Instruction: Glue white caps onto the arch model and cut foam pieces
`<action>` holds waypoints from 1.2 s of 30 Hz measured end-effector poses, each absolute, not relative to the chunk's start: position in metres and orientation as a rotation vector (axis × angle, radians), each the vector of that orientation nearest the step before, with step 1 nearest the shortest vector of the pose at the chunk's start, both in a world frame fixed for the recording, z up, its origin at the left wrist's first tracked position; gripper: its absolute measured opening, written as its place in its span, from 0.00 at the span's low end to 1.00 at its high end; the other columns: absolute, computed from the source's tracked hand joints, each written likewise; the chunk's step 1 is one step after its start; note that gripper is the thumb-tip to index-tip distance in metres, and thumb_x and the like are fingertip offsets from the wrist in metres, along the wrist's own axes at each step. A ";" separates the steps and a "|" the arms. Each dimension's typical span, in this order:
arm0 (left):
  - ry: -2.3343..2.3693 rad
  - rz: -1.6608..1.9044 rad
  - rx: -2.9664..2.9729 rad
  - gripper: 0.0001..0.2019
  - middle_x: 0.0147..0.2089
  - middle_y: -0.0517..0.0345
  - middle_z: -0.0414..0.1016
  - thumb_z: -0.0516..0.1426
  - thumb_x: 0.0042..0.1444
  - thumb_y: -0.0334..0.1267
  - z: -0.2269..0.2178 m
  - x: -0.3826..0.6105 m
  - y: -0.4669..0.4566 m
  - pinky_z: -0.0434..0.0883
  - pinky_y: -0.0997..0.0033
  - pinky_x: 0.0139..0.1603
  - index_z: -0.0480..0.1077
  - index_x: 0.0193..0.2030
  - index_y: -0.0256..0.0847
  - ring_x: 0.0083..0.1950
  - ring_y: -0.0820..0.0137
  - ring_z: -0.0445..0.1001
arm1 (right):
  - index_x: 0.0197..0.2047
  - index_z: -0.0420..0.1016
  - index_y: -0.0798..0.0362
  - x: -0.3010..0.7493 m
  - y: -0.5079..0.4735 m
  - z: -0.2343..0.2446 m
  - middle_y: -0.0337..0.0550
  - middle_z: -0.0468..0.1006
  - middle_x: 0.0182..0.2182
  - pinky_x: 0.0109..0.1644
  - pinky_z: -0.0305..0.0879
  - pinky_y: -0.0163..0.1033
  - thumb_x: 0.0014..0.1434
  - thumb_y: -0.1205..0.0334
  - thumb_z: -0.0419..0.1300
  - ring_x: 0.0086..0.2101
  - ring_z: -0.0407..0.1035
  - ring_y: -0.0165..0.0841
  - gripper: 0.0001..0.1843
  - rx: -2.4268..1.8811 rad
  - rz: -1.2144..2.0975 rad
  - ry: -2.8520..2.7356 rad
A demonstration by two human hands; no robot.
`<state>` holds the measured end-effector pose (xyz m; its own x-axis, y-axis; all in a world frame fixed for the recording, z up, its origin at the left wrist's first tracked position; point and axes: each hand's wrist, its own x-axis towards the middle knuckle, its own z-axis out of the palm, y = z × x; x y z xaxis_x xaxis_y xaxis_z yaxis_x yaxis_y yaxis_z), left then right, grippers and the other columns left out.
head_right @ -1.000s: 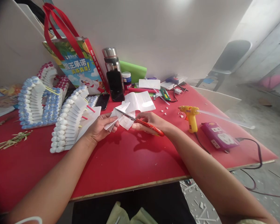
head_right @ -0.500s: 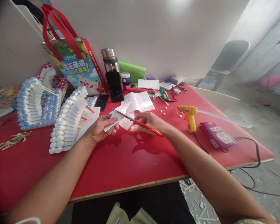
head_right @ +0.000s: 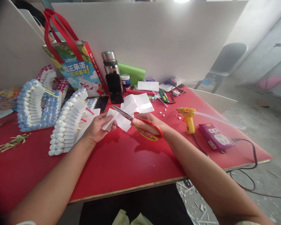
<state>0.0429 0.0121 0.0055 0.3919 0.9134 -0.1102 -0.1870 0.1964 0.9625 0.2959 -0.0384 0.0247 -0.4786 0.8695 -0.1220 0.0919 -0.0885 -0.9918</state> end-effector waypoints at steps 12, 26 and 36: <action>1.065 1.362 1.571 0.20 0.62 0.49 0.71 0.60 0.59 0.43 -0.008 0.046 0.018 0.63 0.62 0.66 0.71 0.57 0.42 0.65 0.62 0.68 | 0.54 0.66 0.54 0.292 -0.030 0.013 0.36 0.62 0.29 0.24 0.58 0.37 0.54 0.21 0.46 0.21 0.54 0.27 0.45 -0.612 1.854 -1.585; 1.477 0.848 2.421 0.22 0.59 0.40 0.72 0.61 0.58 0.42 0.002 0.082 0.030 0.65 0.50 0.62 0.68 0.58 0.39 0.65 0.49 0.66 | 0.44 0.75 0.49 0.315 -0.022 0.018 0.38 0.70 0.22 0.27 0.54 0.37 0.54 0.35 0.61 0.24 0.63 0.35 0.27 -1.803 0.508 -1.507; 1.376 0.857 2.808 0.10 0.41 0.45 0.75 0.50 0.59 0.26 -0.005 0.101 0.074 0.66 0.54 0.57 0.70 0.33 0.41 0.54 0.55 0.72 | 0.43 0.75 0.56 0.326 -0.017 0.023 0.56 0.78 0.32 0.30 0.56 0.40 0.58 0.46 0.54 0.37 0.73 0.48 0.22 -2.393 0.246 -1.664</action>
